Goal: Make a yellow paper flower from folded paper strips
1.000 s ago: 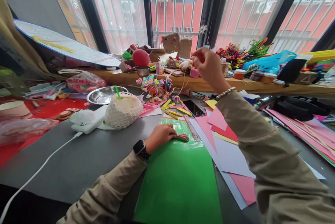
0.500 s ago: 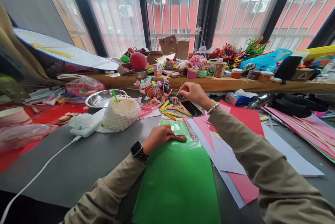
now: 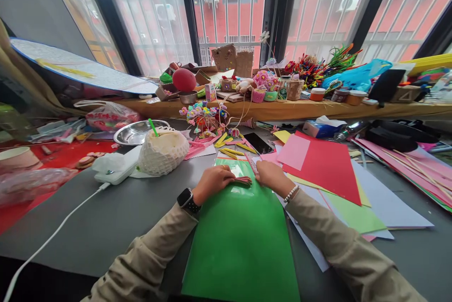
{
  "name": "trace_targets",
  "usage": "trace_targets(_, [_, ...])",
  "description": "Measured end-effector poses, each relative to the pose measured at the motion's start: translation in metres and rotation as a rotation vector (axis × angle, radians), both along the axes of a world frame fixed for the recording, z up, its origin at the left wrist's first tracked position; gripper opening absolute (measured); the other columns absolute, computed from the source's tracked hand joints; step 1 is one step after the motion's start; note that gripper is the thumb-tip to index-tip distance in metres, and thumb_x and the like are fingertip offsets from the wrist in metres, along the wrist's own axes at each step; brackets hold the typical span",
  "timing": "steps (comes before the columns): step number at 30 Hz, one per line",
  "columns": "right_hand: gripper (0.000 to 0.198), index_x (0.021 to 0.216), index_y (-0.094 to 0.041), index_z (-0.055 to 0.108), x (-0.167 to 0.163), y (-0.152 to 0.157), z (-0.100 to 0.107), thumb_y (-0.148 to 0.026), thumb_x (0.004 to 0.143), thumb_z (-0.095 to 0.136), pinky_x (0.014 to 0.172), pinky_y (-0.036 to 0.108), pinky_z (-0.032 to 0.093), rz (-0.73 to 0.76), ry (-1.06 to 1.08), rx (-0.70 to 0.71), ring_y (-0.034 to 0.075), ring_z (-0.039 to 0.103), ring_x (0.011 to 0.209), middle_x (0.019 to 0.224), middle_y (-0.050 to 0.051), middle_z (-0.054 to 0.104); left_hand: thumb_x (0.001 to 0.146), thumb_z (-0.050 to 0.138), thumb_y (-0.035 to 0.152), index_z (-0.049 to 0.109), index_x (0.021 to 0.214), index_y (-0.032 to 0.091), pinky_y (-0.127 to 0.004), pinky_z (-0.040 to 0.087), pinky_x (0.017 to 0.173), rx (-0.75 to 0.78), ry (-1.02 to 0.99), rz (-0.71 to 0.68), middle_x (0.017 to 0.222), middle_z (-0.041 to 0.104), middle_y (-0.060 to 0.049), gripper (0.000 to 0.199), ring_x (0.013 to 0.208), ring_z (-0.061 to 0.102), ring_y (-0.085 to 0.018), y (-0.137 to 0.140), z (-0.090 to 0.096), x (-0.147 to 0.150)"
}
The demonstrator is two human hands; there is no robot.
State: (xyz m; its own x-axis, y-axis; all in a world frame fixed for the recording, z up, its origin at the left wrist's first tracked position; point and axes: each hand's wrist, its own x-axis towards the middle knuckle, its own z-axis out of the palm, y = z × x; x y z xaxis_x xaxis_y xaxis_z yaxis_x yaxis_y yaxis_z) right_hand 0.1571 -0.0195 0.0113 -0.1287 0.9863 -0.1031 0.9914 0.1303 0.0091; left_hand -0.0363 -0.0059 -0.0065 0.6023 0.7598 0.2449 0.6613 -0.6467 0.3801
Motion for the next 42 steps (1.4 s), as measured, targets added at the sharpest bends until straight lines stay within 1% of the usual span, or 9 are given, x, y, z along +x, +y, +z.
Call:
trace_targets(5, [0.023, 0.094, -0.012, 0.053, -0.01, -0.008, -0.014, -0.017, 0.077, 0.039, 0.061, 0.027, 0.036, -0.021, -0.032, 0.042, 0.023, 0.057, 0.087, 0.095, 0.012, 0.06, 0.067, 0.06, 0.027, 0.069, 0.073, 0.02, -0.024, 0.036, 0.068, -0.226, -0.457, 0.068, 0.076, 0.064, -0.003, 0.012, 0.074, 0.054, -0.015, 0.008, 0.001, -0.003])
trace_targets(10, [0.026, 0.097, -0.011, 0.052, -0.016, -0.008, -0.013, -0.013, 0.075, 0.039, 0.059, 0.026, 0.035, -0.051, -0.043, 0.009, 0.023, 0.056, 0.089, 0.096, 0.014, 0.059, 0.058, 0.069, 0.034, 0.065, 0.073, 0.014, -0.02, 0.038, 0.056, -0.993, -1.106, -0.018, 0.067, 0.06, -0.001, 0.025, 0.058, 0.052, -0.009, 0.01, 0.006, -0.004])
trace_targets(13, [0.025, 0.095, -0.012, 0.053, -0.016, -0.006, -0.012, -0.016, 0.073, 0.042, 0.057, 0.025, 0.034, -0.045, -0.038, 0.01, 0.023, 0.056, 0.088, 0.095, 0.013, 0.06, 0.057, 0.071, 0.03, 0.062, 0.067, 0.012, -0.018, 0.039, 0.052, -1.192, -1.333, -0.087, 0.059, 0.057, 0.0, 0.023, 0.052, 0.05, -0.007, 0.006, 0.009, -0.002])
trace_targets(19, [0.011, 0.077, -0.015, 0.053, -0.006, -0.001, -0.004, -0.015, 0.07, 0.044, 0.052, 0.024, 0.03, -0.091, 0.133, 0.1, 0.02, 0.057, 0.074, 0.079, 0.009, 0.062, 0.071, 0.059, 0.019, 0.06, 0.069, 0.011, -0.019, 0.043, 0.054, -1.303, -1.517, -0.031, 0.059, 0.057, 0.0, 0.008, 0.054, 0.054, -0.007, 0.001, 0.013, 0.006])
trace_targets(25, [0.007, 0.079, -0.017, 0.046, 0.012, 0.001, 0.001, -0.02, 0.075, 0.041, 0.054, 0.021, 0.034, -0.02, 0.675, 0.364, 0.011, 0.051, 0.059, 0.065, 0.0, 0.056, 0.073, 0.057, 0.018, 0.059, 0.072, 0.011, -0.018, 0.043, 0.053, -1.294, -1.525, 0.057, 0.06, 0.058, 0.0, 0.008, 0.052, 0.053, -0.006, 0.004, 0.011, 0.015])
trace_targets(30, [0.026, 0.077, -0.017, 0.052, 0.023, -0.003, 0.004, -0.038, 0.08, 0.038, 0.05, 0.022, 0.034, -0.127, 0.89, 0.535, 0.011, 0.045, 0.053, 0.059, -0.001, 0.05, 0.067, 0.063, 0.021, 0.059, 0.07, 0.011, -0.017, 0.04, 0.05, -1.208, -1.447, 0.147, 0.058, 0.057, 0.002, 0.011, 0.05, 0.051, -0.005, 0.006, 0.005, 0.022])
trace_targets(34, [0.037, 0.072, -0.015, 0.06, 0.025, -0.007, 0.006, -0.045, 0.079, 0.039, 0.052, 0.023, 0.037, -0.046, 0.988, 0.495, 0.011, 0.045, 0.054, 0.057, 0.0, 0.05, 0.059, 0.069, 0.026, 0.059, 0.069, 0.011, -0.016, 0.039, 0.048, -1.106, -1.4, 0.155, 0.059, 0.057, 0.002, 0.021, 0.05, 0.05, -0.005, 0.005, 0.0, 0.022])
trace_targets(39, [0.039, 0.106, -0.015, 0.054, 0.02, -0.012, 0.007, -0.041, 0.08, 0.041, 0.047, 0.022, 0.035, 0.072, 1.123, 0.4, 0.009, 0.042, 0.049, 0.062, 0.0, 0.054, 0.054, 0.071, 0.027, 0.06, 0.071, 0.012, -0.017, 0.04, 0.052, -1.026, -1.38, 0.196, 0.061, 0.059, 0.001, 0.025, 0.061, 0.057, -0.009, 0.001, 0.001, 0.022])
trace_targets(42, [0.037, 0.097, -0.016, 0.059, 0.017, -0.014, 0.011, -0.043, 0.08, 0.041, 0.044, 0.021, 0.029, 0.021, 1.026, 0.464, 0.008, 0.037, 0.046, 0.056, -0.002, 0.049, 0.053, 0.072, 0.027, 0.059, 0.07, 0.011, -0.019, 0.041, 0.054, -0.972, -1.364, 0.233, 0.061, 0.059, 0.0, 0.026, 0.062, 0.059, -0.011, -0.001, 0.002, 0.023])
